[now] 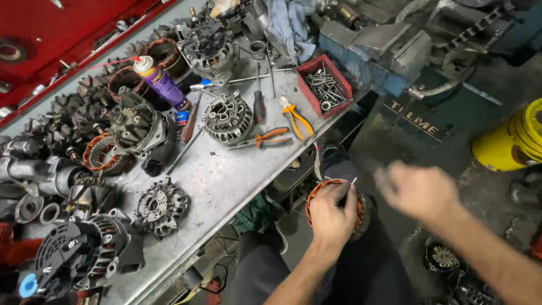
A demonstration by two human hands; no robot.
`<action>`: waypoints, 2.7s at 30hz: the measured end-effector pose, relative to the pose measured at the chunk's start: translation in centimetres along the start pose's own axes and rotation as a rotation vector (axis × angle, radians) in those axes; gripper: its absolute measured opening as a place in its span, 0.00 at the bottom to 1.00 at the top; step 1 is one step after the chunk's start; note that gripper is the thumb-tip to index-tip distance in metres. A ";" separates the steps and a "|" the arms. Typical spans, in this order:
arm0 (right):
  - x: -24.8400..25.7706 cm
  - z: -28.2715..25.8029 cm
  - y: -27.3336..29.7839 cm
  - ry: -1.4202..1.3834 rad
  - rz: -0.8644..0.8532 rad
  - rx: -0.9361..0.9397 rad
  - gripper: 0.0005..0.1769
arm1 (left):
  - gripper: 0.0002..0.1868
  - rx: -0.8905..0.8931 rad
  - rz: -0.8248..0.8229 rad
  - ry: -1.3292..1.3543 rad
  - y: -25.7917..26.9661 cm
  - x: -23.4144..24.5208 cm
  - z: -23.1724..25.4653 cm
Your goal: The person holds a cylindrical electrical component with copper windings and uses a yellow-handled knife to scrape the ends of the wires. The person rotates the component to access different sections while working at a cluttered metal workbench.
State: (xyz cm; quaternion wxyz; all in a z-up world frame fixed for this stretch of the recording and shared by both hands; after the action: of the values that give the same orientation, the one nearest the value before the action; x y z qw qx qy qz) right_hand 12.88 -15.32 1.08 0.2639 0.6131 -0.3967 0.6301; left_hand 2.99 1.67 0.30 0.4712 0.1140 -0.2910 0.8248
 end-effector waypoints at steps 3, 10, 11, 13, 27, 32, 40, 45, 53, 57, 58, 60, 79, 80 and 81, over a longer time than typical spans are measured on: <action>0.5 -0.2 -0.6 -0.004 -0.036 -0.009 0.23 | 0.11 -0.002 -0.010 -0.022 -0.2 -0.4 -0.8; 0.9 0.0 -0.8 -0.055 -0.011 0.035 0.22 | 0.11 0.016 -0.012 -0.013 -0.4 -0.7 -0.6; 1.0 0.0 -0.5 -0.055 -0.015 0.033 0.22 | 0.11 0.019 -0.015 -0.012 -0.4 -0.7 -0.4; 1.3 -0.2 -0.2 -0.014 0.022 0.011 0.26 | 0.11 0.030 -0.060 0.014 -0.7 -0.4 0.0; 0.7 2.6 -0.6 -0.081 0.025 -0.024 0.22 | 0.13 0.117 -0.106 -0.080 -0.4 1.1 2.4; 1.3 2.8 1.7 -0.208 -0.045 -0.118 0.21 | 0.46 0.349 -0.236 -0.284 0.8 2.0 2.4; 2.6 2.3 5.6 -0.422 -0.122 -0.197 0.36 | 0.32 0.177 -0.211 0.202 -1.4 7.5 0.2; 6.1 -2.5 7.3 -0.399 0.144 0.120 0.46 | 0.27 -0.015 -0.553 0.501 -4.6 8.6 -0.8; 4.5 -4.4 9.1 -0.475 0.290 0.368 0.43 | 0.20 -0.211 -0.786 0.435 -3.7 5.1 2.4; 3.9 -4.4 10.7 -0.509 0.257 0.203 0.41 | 0.18 0.149 -0.537 -0.188 -0.4 6.8 6.8; 3.7 -4.3 11.0 -0.520 0.262 0.164 0.40 | 0.18 0.191 -0.429 -0.284 0.7 6.8 7.4; 5.8 -4.0 10.3 -0.602 0.243 0.196 0.38 | 0.16 0.127 -0.349 -0.236 1.7 6.6 7.0; 7.7 -0.5 5.1 -0.800 -0.190 -0.339 0.12 | 0.14 -0.014 -0.508 -0.052 0.5 6.2 6.1; 8.0 -0.6 5.7 -0.797 -0.190 -0.342 0.12 | 0.14 -0.015 -0.510 -0.048 0.6 6.1 6.2; 8.5 -0.7 6.3 -0.631 -0.152 -0.276 0.13 | 0.13 -0.027 -0.493 -0.050 0.7 5.9 6.3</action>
State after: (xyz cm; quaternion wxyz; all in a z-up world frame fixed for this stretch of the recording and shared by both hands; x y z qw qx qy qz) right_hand 6.37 -19.49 8.39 0.2550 0.7638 -0.4935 0.3288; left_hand -1.27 1.93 7.85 0.6525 0.1955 -0.2767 0.6779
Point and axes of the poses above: each hand's wrist, its own y-axis away from the middle knuckle, its own x-axis out of the back of the hand, z = x × y, the point moved 3 cm from there along -y, towards the middle knuckle, and after that the axes turned 7 degrees about -y, right-handed, at the moved point
